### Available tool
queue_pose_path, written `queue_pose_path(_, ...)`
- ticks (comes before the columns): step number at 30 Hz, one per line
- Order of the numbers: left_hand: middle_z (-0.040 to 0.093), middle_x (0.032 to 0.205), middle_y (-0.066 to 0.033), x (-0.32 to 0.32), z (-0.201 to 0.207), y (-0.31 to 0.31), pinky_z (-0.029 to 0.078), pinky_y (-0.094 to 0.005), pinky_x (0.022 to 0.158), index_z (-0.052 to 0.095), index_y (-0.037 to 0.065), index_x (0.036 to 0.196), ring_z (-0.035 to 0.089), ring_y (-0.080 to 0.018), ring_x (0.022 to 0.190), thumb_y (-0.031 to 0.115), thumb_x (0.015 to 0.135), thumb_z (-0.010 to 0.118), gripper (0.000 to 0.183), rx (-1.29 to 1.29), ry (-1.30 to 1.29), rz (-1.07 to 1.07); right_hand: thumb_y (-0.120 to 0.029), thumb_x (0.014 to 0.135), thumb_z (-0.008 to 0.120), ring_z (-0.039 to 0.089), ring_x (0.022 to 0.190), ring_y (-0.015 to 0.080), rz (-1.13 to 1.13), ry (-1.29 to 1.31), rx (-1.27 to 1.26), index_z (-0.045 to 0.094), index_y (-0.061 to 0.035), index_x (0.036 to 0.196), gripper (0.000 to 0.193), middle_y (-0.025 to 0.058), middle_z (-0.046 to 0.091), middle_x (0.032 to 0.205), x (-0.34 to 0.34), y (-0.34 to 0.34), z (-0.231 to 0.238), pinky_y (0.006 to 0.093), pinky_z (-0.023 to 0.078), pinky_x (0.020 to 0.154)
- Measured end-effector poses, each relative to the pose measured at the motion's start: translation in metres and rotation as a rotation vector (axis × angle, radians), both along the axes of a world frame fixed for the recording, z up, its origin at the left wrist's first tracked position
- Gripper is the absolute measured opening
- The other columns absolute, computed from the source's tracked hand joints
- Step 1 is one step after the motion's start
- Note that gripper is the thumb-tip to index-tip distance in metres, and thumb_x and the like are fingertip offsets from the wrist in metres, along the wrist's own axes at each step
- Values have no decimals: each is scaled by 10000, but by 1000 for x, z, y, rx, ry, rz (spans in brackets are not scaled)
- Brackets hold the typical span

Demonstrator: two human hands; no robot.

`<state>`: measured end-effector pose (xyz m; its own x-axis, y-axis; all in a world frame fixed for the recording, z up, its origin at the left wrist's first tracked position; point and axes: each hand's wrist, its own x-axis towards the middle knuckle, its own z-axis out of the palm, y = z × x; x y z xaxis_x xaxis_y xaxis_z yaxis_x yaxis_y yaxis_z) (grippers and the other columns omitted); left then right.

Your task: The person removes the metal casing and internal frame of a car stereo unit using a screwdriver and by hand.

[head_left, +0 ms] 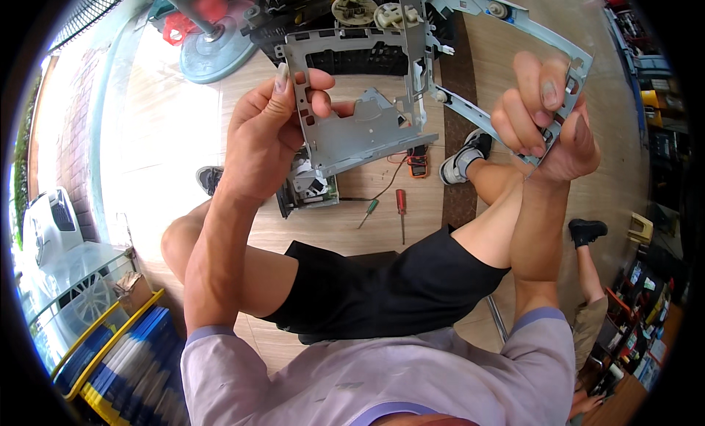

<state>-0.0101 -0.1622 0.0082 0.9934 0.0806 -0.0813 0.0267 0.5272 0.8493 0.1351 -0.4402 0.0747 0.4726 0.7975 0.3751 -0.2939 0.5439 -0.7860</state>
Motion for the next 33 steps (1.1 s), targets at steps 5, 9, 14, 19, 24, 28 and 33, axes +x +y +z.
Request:
queue_pose_path(5, 623, 890, -37, -3, 1, 3, 554, -420, 976, 608, -22, 1244, 704, -303, 1044, 349, 1106, 416, 441, -24, 9, -30, -240, 939, 740, 439, 566, 73, -62, -61, -50, 550, -58, 1030, 278, 15, 434, 878, -6, 1, 1, 249, 346, 541)
queue_pose_path(9, 632, 862, -27, -3, 6, 0, 559, -405, 955, 622, -13, 1221, 714, -277, 1020, 373, 1094, 446, 443, -48, 65, -57, -171, 851, 825, 553, 733, 150, -274, -529, -100, 630, -93, 965, 239, 14, 498, 874, -11, 6, 2, 307, 404, 633)
queue_pose_path(14, 634, 853, -27, -4, 2, 2, 574, -401, 927, 621, -10, 1216, 717, -272, 1027, 378, 1091, 452, 442, -21, 90, -66, -53, 569, 777, 631, 982, 300, -450, -1367, -436, 730, -75, 839, 274, 64, 636, 895, -22, 19, 12, 462, 499, 885)
queue_pose_path(19, 684, 920, -65, -3, 6, 8, 575, -392, 942, 614, -38, 1233, 715, -265, 1031, 319, 1106, 432, 421, 40, 125, -38, -53, 601, 733, 577, 1216, 321, -551, -1746, -553, 729, -83, 820, 222, 25, 658, 941, -38, 29, -1, 538, 422, 1084)
queue_pose_path(24, 695, 934, -87, -4, 3, 13, 582, -373, 925, 600, -50, 1248, 725, -273, 1020, 297, 1095, 453, 406, 22, 151, -19, -47, 671, 707, 606, 1186, 290, -556, -1803, -585, 726, -80, 829, 163, 22, 656, 946, -34, 32, -15, 567, 393, 1132)
queue_pose_path(28, 691, 909, -92, -8, 2, 12, 571, -367, 915, 602, -48, 1243, 721, -284, 1034, 321, 1093, 466, 421, 65, 147, -58, -72, 657, 722, 635, 1126, 284, -542, -1802, -554, 675, -80, 776, 129, 32, 644, 923, -31, 32, -23, 586, 421, 1103)
queue_pose_path(33, 687, 898, -101, -14, 14, 8, 545, -349, 935, 603, -47, 1248, 704, -275, 1078, 334, 1097, 459, 435, 112, 143, -80, -74, 683, 709, 635, 1127, 293, -493, -1798, -594, 664, -73, 769, 97, 46, 646, 936, -31, 34, -27, 584, 431, 1097)
